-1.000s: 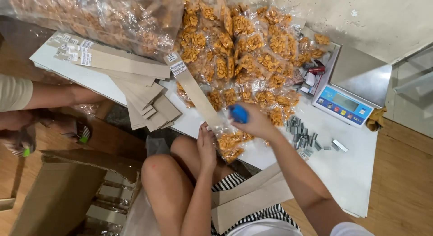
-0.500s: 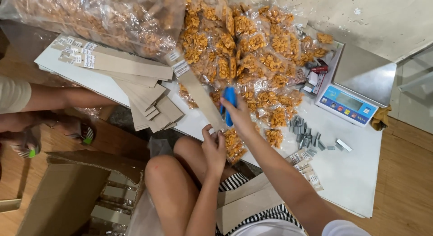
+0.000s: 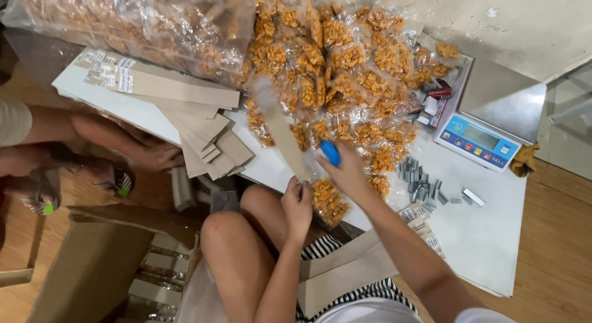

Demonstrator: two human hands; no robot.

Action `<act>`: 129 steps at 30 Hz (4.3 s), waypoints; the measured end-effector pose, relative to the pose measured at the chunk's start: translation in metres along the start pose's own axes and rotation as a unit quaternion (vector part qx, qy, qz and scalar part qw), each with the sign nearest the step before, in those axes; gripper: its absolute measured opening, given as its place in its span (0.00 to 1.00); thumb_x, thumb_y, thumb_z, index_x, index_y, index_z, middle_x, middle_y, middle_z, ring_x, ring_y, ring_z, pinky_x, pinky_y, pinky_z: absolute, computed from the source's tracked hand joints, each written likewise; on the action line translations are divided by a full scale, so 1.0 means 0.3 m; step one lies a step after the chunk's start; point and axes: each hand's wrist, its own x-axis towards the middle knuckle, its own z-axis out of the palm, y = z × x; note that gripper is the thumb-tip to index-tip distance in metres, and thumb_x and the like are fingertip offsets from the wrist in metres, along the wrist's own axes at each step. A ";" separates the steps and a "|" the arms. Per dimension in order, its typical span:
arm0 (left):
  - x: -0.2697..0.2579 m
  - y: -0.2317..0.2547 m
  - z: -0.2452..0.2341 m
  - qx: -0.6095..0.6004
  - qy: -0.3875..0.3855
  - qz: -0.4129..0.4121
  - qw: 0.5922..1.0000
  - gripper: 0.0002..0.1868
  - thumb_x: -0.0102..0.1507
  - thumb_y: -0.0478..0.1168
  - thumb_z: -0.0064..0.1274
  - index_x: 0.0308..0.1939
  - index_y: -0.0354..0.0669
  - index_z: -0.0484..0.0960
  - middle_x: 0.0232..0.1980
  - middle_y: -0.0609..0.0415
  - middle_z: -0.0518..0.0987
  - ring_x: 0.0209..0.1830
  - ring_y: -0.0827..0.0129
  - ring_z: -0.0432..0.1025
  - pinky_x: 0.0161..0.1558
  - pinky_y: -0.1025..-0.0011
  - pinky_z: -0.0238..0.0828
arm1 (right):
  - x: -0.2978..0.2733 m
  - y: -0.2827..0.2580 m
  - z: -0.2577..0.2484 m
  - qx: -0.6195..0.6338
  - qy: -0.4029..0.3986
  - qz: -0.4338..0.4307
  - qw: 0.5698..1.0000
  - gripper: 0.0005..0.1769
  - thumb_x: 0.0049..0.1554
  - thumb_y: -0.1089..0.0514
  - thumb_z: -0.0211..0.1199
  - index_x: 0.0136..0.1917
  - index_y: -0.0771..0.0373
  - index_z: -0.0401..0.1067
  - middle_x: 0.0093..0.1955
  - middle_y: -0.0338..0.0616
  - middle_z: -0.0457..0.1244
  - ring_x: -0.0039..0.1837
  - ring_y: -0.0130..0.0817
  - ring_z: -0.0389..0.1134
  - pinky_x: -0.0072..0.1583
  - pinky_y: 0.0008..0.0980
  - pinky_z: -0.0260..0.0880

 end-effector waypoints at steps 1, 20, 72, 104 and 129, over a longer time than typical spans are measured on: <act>-0.017 0.060 -0.011 0.000 0.002 -0.001 1.000 0.18 0.69 0.39 0.46 0.61 0.35 0.73 0.48 0.34 0.85 0.51 0.50 0.80 0.53 0.55 0.76 | -0.026 0.013 -0.027 0.000 -0.002 -0.001 1.000 0.31 0.52 0.43 0.75 0.60 0.65 0.74 0.53 0.59 0.66 0.59 0.61 0.69 0.58 0.51 0.69; -0.044 0.210 -0.025 -0.048 0.075 -0.020 0.996 0.16 0.64 0.35 0.51 0.56 0.40 0.77 0.45 0.35 0.84 0.50 0.50 0.79 0.49 0.52 0.77 | 0.007 0.147 -0.003 -0.354 -0.059 -0.073 0.931 0.25 0.49 0.46 0.69 0.58 0.55 0.74 0.54 0.45 0.67 0.60 0.47 0.69 0.56 0.40 0.73; 0.054 0.009 0.016 -0.122 0.066 -0.029 0.990 0.32 0.64 0.37 0.53 0.71 0.27 0.65 0.60 0.32 0.77 0.63 0.52 0.72 0.63 0.56 0.69 | 0.019 0.101 -0.183 0.147 0.029 0.083 0.985 0.20 0.44 0.64 0.77 0.49 0.61 0.73 0.40 0.46 0.68 0.44 0.38 0.72 0.46 0.35 0.73; -0.035 0.191 0.004 -0.037 0.016 -0.008 0.999 0.16 0.68 0.40 0.53 0.58 0.44 0.69 0.43 0.42 0.84 0.40 0.65 0.77 0.38 0.67 0.76 | 0.139 -0.041 0.216 0.279 0.007 0.158 0.947 0.23 0.59 0.37 0.65 0.36 0.56 0.75 0.28 0.35 0.60 0.34 0.28 0.62 0.36 0.28 0.58; -0.034 0.167 0.038 -0.219 -0.040 -0.061 0.973 0.26 0.75 0.57 0.31 0.64 0.45 0.74 0.38 0.63 0.71 0.36 0.81 0.68 0.37 0.83 0.67 | 0.113 0.057 -0.213 0.076 -0.122 -0.093 0.985 0.27 0.43 0.64 0.75 0.58 0.63 0.76 0.49 0.57 0.71 0.54 0.61 0.72 0.58 0.55 0.71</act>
